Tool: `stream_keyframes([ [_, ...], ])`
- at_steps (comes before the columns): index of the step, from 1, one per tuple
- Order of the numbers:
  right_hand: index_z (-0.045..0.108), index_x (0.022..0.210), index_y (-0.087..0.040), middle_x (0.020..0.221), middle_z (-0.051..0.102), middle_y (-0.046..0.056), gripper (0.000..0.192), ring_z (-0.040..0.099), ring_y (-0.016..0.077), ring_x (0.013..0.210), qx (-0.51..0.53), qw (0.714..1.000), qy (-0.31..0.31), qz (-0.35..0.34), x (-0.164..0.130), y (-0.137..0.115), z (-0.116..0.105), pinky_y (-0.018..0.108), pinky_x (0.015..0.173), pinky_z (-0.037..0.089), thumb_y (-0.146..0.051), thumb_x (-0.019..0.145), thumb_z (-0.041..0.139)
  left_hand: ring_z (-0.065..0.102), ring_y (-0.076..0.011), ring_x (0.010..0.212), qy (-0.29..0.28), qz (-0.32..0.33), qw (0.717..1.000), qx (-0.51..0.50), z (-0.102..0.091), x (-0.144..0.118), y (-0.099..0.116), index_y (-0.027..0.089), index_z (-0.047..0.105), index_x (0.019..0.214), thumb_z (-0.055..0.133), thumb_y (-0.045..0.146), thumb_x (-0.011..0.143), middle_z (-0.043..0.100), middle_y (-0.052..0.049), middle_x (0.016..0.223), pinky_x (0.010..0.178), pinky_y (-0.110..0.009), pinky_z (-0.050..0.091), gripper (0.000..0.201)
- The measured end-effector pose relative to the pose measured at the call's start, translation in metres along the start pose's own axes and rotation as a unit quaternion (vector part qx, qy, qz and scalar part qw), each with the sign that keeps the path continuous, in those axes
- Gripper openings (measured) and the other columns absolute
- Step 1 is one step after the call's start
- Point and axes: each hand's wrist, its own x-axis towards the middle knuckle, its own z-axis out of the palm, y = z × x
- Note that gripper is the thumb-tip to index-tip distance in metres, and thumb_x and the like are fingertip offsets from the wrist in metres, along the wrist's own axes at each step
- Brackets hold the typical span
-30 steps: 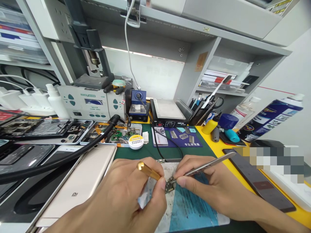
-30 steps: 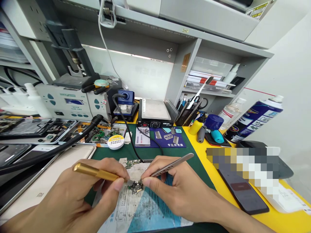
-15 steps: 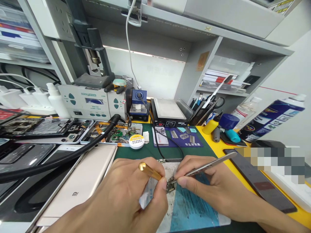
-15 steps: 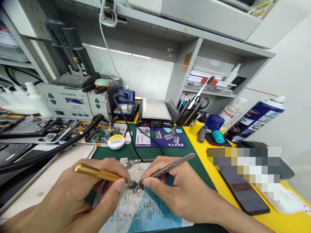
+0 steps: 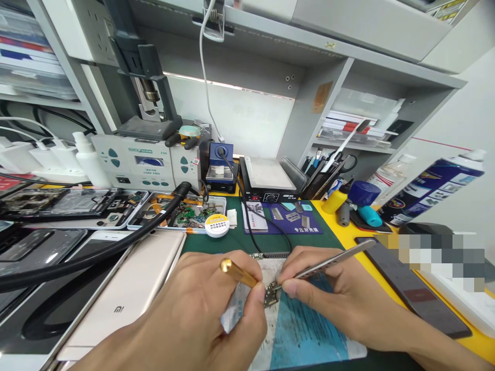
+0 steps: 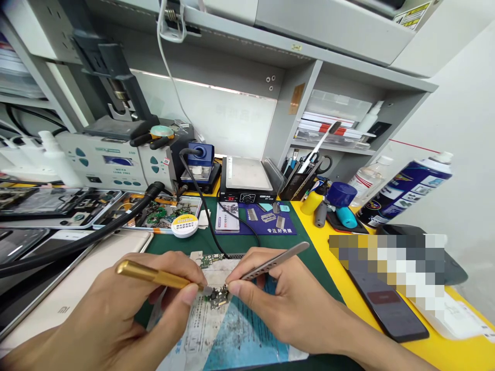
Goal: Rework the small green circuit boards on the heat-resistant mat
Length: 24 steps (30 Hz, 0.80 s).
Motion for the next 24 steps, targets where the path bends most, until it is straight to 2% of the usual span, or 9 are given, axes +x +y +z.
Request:
stream_keyframes([
  [11,0.072,0.092,-0.018,0.089,0.072,0.005,0.012,0.069,0.0187,0.082,-0.002,1.000,-0.002,0.000,-0.0012,-0.0002,0.0002,0.029,0.071,0.053,-0.026,0.097,0.065,0.063,-0.0099,0.060,-0.020,-0.011,1.000,0.002,0.0052,0.0014,-0.0044,0.018,0.060,0.088,0.050,0.010,0.088,0.069,0.003,0.077,0.053,-0.025,0.047,0.013],
  [15,0.072,0.093,-0.018,0.089,0.071,0.005,0.012,0.069,0.0189,0.082,-0.003,1.000,-0.005,-0.002,-0.0006,0.0002,0.0004,0.029,0.071,0.053,-0.027,0.098,0.065,0.063,-0.0102,0.059,-0.006,-0.005,1.000,-0.007,0.0036,-0.0004,-0.0035,0.019,0.059,0.087,0.050,0.011,0.089,0.068,0.003,0.076,0.053,-0.025,0.046,0.013],
  [24,0.072,0.093,-0.018,0.090,0.072,0.005,0.011,0.069,0.0191,0.082,-0.001,1.000,-0.009,-0.004,-0.0007,0.0010,-0.0006,0.029,0.071,0.054,-0.025,0.097,0.065,0.064,-0.0111,0.061,-0.018,-0.011,1.000,-0.003,0.0010,0.0006,0.0001,0.019,0.060,0.088,0.050,0.010,0.088,0.069,0.003,0.078,0.054,-0.025,0.047,0.014],
])
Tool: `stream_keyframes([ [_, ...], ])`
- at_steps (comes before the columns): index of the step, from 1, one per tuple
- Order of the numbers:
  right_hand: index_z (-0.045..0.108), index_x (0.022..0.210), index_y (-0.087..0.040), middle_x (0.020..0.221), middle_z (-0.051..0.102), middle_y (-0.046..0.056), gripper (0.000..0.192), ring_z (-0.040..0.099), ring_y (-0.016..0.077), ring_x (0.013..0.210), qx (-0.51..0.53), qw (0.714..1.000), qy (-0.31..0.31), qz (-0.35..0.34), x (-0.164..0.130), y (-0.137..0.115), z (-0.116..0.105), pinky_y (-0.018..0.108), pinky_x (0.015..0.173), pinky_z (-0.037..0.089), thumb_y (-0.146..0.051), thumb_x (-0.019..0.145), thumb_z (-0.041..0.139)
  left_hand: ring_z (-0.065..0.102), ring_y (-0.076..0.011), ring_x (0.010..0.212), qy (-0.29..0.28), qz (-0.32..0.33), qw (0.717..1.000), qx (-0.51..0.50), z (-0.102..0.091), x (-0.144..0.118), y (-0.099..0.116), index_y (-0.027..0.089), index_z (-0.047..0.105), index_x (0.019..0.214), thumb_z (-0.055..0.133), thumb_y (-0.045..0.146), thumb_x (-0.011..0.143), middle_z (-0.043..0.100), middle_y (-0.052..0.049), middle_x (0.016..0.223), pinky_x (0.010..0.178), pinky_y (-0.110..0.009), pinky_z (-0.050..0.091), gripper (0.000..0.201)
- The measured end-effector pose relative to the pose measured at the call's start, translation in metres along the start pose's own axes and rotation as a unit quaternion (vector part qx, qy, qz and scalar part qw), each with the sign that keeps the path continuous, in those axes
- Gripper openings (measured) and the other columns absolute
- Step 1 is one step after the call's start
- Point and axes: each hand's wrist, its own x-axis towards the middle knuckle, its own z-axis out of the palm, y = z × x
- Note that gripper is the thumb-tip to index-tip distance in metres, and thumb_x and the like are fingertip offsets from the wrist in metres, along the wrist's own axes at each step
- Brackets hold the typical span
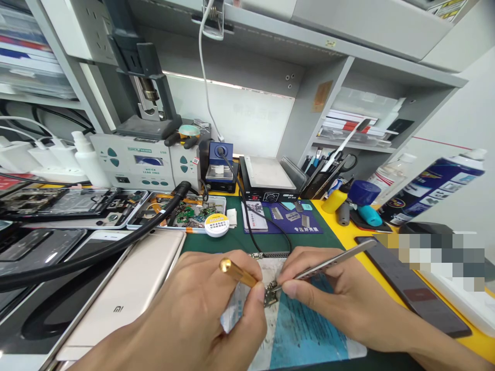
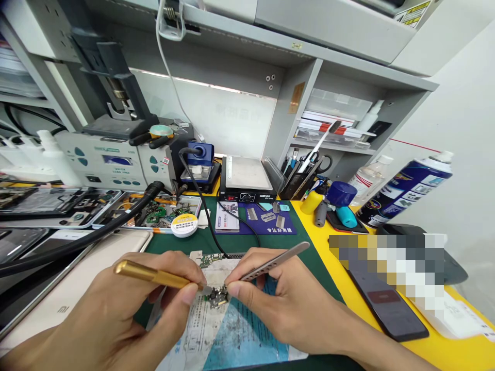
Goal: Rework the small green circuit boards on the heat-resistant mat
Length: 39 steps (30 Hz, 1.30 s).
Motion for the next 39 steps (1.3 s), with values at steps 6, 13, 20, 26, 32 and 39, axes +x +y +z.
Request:
stream_keyframes([
  [6,0.072,0.092,-0.018,0.089,0.072,0.005,0.012,0.069,0.0190,0.081,-0.001,1.000,0.007,-0.002,0.0007,-0.0006,0.0009,0.029,0.070,0.054,-0.025,0.097,0.065,0.064,-0.0118,0.060,0.007,0.001,1.000,-0.013,0.0041,-0.0038,-0.0039,0.020,0.060,0.086,0.050,0.012,0.089,0.068,0.001,0.075,0.048,-0.023,0.044,0.013],
  [13,0.072,0.093,-0.018,0.089,0.072,0.005,0.011,0.069,0.0194,0.083,0.002,1.000,0.013,0.005,0.0006,-0.0010,0.0003,0.030,0.072,0.054,-0.026,0.097,0.065,0.065,-0.0112,0.062,0.011,0.005,1.000,-0.017,0.0030,-0.0047,-0.0040,0.019,0.060,0.086,0.051,0.011,0.088,0.070,0.002,0.078,0.051,-0.024,0.045,0.012],
  [20,0.071,0.082,-0.020,0.085,0.069,0.003,0.020,0.066,0.0176,0.080,0.023,0.998,0.032,0.057,0.0028,-0.0019,0.0004,0.027,0.071,0.051,-0.031,0.097,0.065,0.064,-0.0091,0.061,0.012,0.006,1.000,-0.005,-0.0001,0.0021,0.0010,0.018,0.061,0.084,0.053,0.008,0.086,0.071,0.003,0.078,0.052,-0.023,0.046,0.013],
  [26,0.072,0.083,-0.019,0.069,0.068,0.000,0.026,0.063,0.0155,0.068,0.069,0.990,0.061,0.110,0.0076,-0.0005,0.0004,0.025,0.065,0.048,-0.042,0.094,0.069,0.062,-0.0082,0.058,0.012,0.013,1.000,-0.009,-0.0016,-0.0020,-0.0023,0.017,0.060,0.085,0.052,0.008,0.085,0.068,0.004,0.074,0.051,-0.023,0.046,0.013],
  [32,0.072,0.082,-0.018,0.066,0.070,-0.001,0.028,0.063,0.0136,0.065,0.071,0.989,0.067,0.107,0.0072,0.0022,-0.0008,0.023,0.061,0.047,-0.044,0.094,0.069,0.061,-0.0075,0.058,0.007,0.006,1.000,-0.007,-0.0013,-0.0012,-0.0017,0.017,0.060,0.084,0.051,0.009,0.088,0.067,0.005,0.073,0.053,-0.022,0.046,0.013],
  [39,0.072,0.083,-0.018,0.065,0.070,-0.001,0.027,0.065,0.0127,0.064,0.085,0.987,0.072,0.113,0.0069,0.0017,-0.0005,0.021,0.062,0.048,-0.042,0.093,0.071,0.055,-0.0068,0.051,0.011,-0.006,1.000,-0.004,0.0008,0.0013,0.0017,0.018,0.061,0.081,0.050,0.011,0.089,0.066,0.006,0.072,0.050,-0.024,0.043,0.015],
])
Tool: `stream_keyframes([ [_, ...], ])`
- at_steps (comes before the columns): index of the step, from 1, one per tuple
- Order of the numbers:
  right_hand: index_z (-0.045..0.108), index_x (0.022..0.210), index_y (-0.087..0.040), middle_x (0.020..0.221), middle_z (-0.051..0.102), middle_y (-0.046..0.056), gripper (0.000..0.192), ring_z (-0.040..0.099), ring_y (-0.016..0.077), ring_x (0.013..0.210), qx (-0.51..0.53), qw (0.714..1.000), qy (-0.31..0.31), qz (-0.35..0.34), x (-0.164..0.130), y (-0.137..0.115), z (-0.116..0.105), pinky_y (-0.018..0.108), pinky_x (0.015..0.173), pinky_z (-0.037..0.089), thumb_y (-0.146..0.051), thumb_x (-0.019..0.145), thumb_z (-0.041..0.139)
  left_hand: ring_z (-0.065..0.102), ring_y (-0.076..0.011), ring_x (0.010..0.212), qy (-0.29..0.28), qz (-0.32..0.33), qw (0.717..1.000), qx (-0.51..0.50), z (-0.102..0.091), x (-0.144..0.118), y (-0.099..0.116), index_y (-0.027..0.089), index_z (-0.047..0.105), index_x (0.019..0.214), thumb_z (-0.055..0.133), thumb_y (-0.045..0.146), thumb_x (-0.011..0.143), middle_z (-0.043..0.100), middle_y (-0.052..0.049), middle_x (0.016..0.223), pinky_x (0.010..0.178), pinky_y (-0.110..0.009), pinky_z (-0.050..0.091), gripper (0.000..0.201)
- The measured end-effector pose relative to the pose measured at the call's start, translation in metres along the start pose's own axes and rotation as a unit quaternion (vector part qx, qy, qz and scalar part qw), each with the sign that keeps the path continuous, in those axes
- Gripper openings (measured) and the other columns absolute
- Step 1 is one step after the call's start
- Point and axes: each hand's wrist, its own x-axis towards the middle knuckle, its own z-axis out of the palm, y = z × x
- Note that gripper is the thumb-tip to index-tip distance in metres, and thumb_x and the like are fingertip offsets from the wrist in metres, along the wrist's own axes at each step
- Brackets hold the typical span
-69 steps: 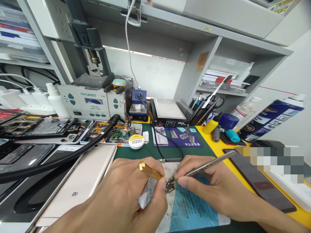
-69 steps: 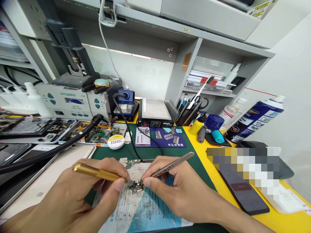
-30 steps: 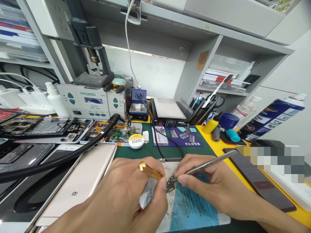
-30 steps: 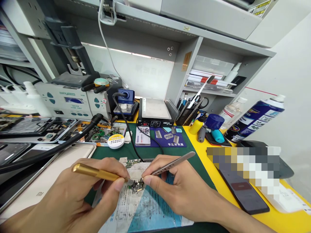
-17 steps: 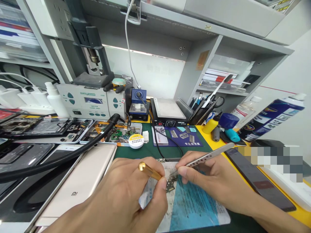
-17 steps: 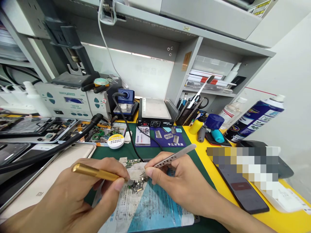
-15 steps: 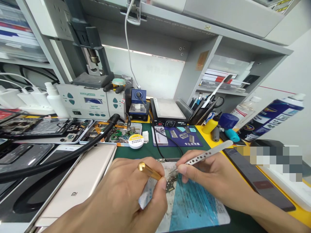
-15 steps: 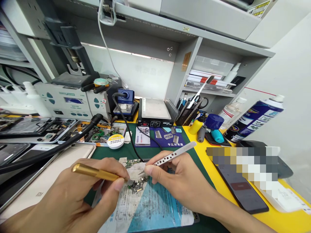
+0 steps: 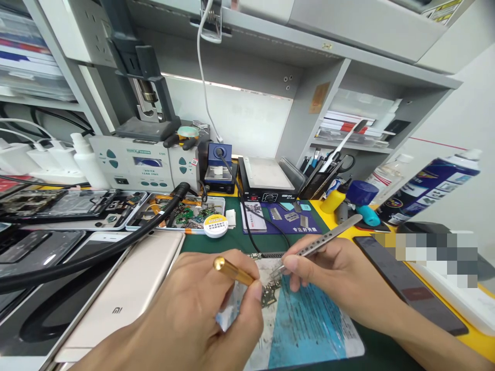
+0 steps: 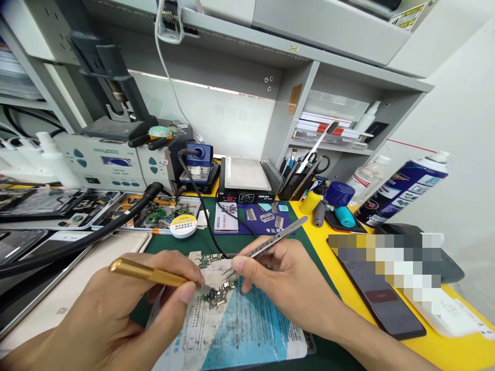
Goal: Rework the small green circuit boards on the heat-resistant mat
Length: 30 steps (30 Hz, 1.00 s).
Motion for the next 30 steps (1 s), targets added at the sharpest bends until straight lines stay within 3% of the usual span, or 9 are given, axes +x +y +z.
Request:
stream_keyframes([
  [11,0.070,0.090,-0.018,0.067,0.071,0.000,0.024,0.065,0.0138,0.062,0.048,0.999,0.007,0.024,0.003,0.001,-0.002,0.023,0.060,0.049,-0.042,0.093,0.071,0.055,-0.0078,0.049,0.061,-0.037,0.997,0.019,0.000,-0.003,0.000,0.020,0.062,0.082,0.054,0.014,0.089,0.065,0.006,0.067,0.055,-0.026,0.046,0.013],
  [22,0.064,0.085,-0.020,0.073,0.064,0.001,0.024,0.062,0.0171,0.069,-0.061,0.998,0.011,-0.027,-0.007,0.001,-0.002,0.028,0.064,0.047,-0.039,0.099,0.062,0.063,-0.0153,0.055,0.073,-0.057,0.995,0.042,0.004,0.002,0.001,0.021,0.067,0.083,0.056,0.037,0.091,0.063,-0.001,0.063,0.051,-0.024,0.055,0.021],
  [26,0.064,0.082,-0.021,0.077,0.062,0.000,0.024,0.061,0.0165,0.072,-0.096,0.994,0.016,-0.057,-0.008,0.001,-0.002,0.027,0.065,0.047,-0.035,0.101,0.059,0.063,-0.0148,0.055,0.062,-0.048,0.996,0.039,0.003,-0.002,0.001,0.020,0.065,0.082,0.056,0.034,0.092,0.063,0.000,0.062,0.051,-0.023,0.054,0.019],
  [30,0.063,0.083,-0.021,0.074,0.061,0.000,0.022,0.060,0.0168,0.072,-0.108,0.993,0.006,-0.053,-0.008,0.001,-0.001,0.027,0.066,0.046,-0.033,0.101,0.058,0.060,-0.0113,0.052,0.012,-0.027,0.999,0.035,-0.001,-0.002,0.000,0.020,0.063,0.081,0.053,0.020,0.091,0.064,0.002,0.065,0.054,-0.023,0.051,0.014],
])
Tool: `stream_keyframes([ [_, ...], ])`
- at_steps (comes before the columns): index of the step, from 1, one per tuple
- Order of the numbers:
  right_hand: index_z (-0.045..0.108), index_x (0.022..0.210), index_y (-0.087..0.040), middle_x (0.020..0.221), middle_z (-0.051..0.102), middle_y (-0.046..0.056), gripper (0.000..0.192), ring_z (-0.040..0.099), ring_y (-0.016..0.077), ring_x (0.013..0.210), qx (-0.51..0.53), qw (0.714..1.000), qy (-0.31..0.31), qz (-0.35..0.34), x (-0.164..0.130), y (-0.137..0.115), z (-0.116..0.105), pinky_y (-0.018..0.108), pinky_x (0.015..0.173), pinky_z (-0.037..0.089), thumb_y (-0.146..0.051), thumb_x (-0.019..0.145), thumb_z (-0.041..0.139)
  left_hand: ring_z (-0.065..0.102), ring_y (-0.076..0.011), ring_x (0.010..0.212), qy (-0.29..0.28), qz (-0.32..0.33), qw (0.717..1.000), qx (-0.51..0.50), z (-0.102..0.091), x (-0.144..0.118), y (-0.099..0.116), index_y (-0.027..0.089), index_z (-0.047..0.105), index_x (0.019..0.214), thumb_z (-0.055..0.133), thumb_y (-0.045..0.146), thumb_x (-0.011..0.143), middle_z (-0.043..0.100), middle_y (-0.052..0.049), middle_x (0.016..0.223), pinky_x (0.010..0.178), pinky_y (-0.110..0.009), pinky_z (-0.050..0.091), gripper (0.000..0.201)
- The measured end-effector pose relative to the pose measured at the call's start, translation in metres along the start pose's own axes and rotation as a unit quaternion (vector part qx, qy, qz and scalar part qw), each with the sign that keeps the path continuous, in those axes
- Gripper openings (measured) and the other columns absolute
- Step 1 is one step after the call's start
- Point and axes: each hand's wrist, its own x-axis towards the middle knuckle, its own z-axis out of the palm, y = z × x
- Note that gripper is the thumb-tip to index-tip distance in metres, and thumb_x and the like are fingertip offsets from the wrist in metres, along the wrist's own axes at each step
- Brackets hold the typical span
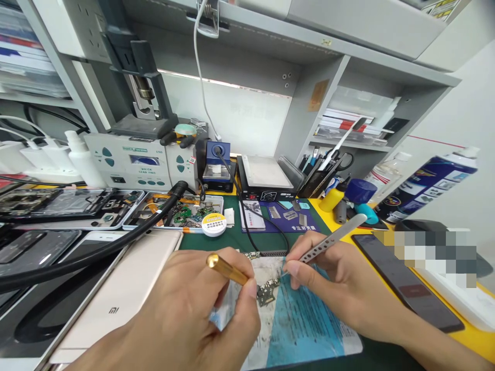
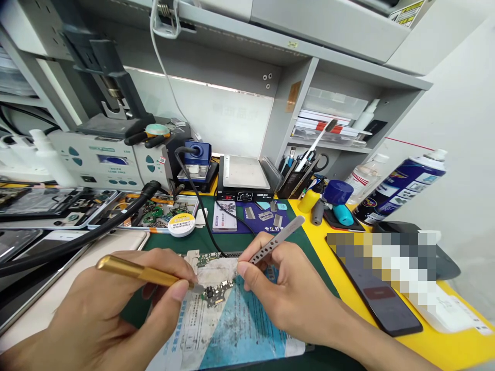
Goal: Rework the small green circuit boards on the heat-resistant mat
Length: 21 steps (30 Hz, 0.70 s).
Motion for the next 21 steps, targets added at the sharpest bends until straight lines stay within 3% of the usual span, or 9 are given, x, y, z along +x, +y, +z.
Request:
stream_keyframes([
  [8,0.062,0.087,-0.022,0.075,0.061,-0.001,0.021,0.059,0.0177,0.072,0.001,1.000,-0.014,0.017,-0.0022,0.0008,0.0016,0.029,0.066,0.044,-0.034,0.102,0.056,0.059,-0.0091,0.054,-0.030,0.007,1.000,-0.005,-0.0029,0.0005,-0.0027,0.020,0.061,0.084,0.052,0.013,0.090,0.063,0.005,0.068,0.062,-0.025,0.051,0.012],
  [21,0.062,0.087,-0.023,0.074,0.057,-0.001,0.020,0.056,0.0179,0.071,-0.008,1.000,-0.021,0.021,-0.0015,0.0017,0.0012,0.029,0.063,0.042,-0.035,0.102,0.056,0.059,-0.0099,0.057,-0.008,-0.006,1.000,-0.027,0.0011,-0.0043,-0.0019,0.021,0.061,0.083,0.053,0.014,0.089,0.064,0.005,0.069,0.067,-0.028,0.051,0.012],
])
